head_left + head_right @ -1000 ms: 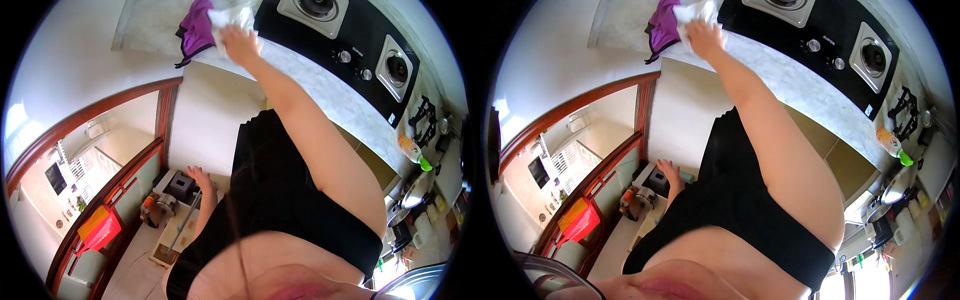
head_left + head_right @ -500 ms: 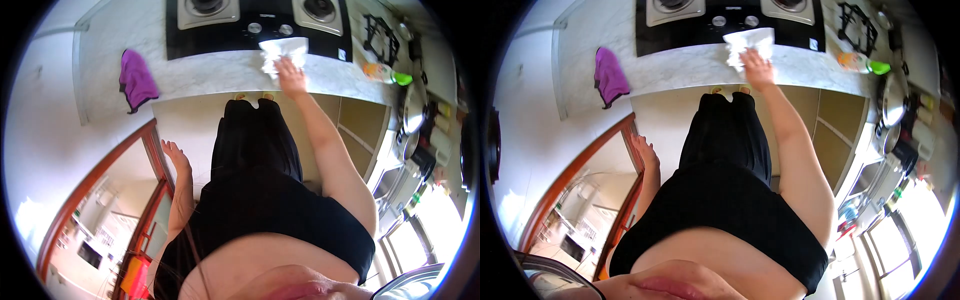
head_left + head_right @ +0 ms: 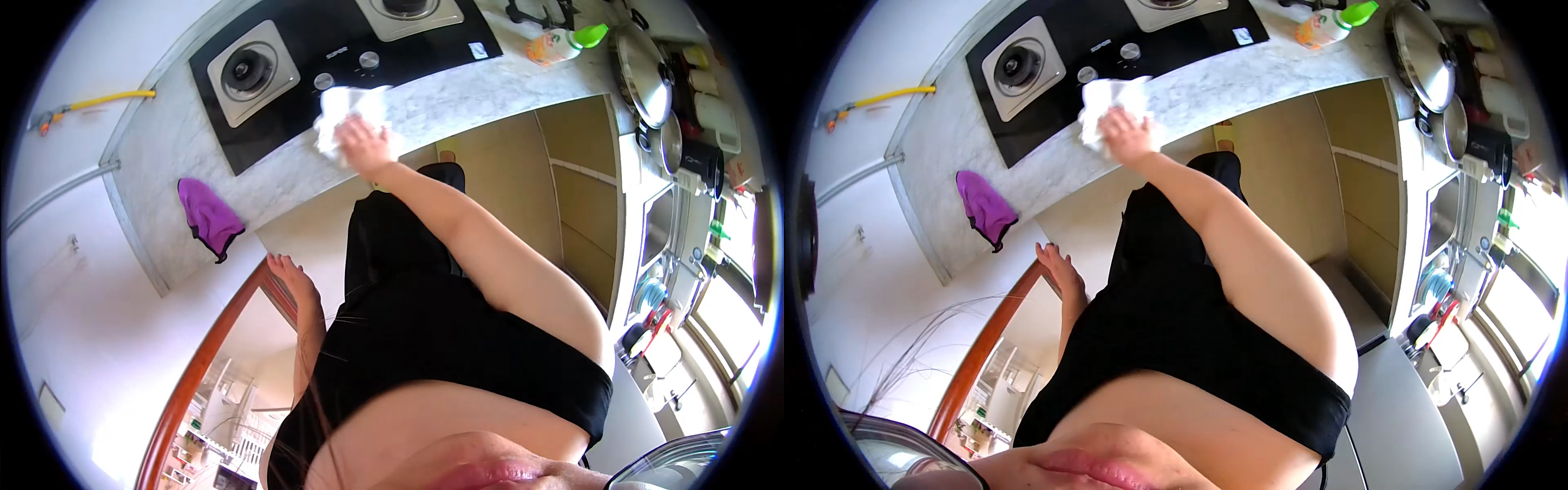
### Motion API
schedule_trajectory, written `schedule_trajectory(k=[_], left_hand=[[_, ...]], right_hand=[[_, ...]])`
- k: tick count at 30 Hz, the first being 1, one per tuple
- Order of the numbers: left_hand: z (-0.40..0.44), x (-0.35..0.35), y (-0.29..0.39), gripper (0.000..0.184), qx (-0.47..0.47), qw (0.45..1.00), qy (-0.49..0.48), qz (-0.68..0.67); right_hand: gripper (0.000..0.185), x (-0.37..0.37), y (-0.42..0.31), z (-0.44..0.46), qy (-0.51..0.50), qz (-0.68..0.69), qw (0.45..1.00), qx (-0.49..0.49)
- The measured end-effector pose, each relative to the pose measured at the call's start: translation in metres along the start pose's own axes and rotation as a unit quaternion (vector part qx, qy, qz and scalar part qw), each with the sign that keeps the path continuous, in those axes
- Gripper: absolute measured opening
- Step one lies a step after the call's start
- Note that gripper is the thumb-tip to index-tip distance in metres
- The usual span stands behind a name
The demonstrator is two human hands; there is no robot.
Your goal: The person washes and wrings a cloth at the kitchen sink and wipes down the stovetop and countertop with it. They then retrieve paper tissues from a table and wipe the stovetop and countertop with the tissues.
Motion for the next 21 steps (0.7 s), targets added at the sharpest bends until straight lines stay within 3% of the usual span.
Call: schedule_trajectory(k=[3,5,6,9,11,15,21], left_hand=[[-0.002,-0.023,0.026,0.065,-0.024,1.000,-0.007,0.005],[0.004,-0.032,0.040,0.064,-0.038,0.999,-0.005,0.010],[0.008,-0.038,0.049,0.063,-0.093,0.993,-0.004,0.072],[-0.003,-0.065,0.066,0.063,-0.046,0.998,-0.019,0.047],[-0.016,-0.094,0.087,0.063,-0.072,0.996,-0.018,0.055],[-0.038,-0.158,0.116,0.064,-0.127,0.989,-0.038,0.072],[-0.089,-0.274,0.162,0.059,-0.159,0.981,-0.078,0.074]], right_hand=[[0.052,0.011,-0.002,-0.008,-0.033,0.012,0.985,0.169],[0.052,0.031,0.037,-0.008,-0.048,-0.037,0.984,0.170],[0.052,0.038,0.059,-0.009,-0.055,-0.061,0.982,0.172],[0.050,0.075,0.152,-0.012,0.013,-0.048,0.996,0.076],[0.046,0.104,0.207,-0.016,0.053,-0.015,0.998,0.013],[0.043,0.131,0.272,-0.017,0.099,-0.028,0.994,0.048],[0.043,0.164,0.349,-0.024,0.074,0.016,0.997,0.005]])
Point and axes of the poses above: each hand's wrist, its own z-axis towards the middle knuckle, its own x-axis out of the back of the hand, y = z × x, the point moved 9 cm from there along z, towards the middle knuckle, and after that the axes turned 5 degrees about y, right-handed, at the moved point
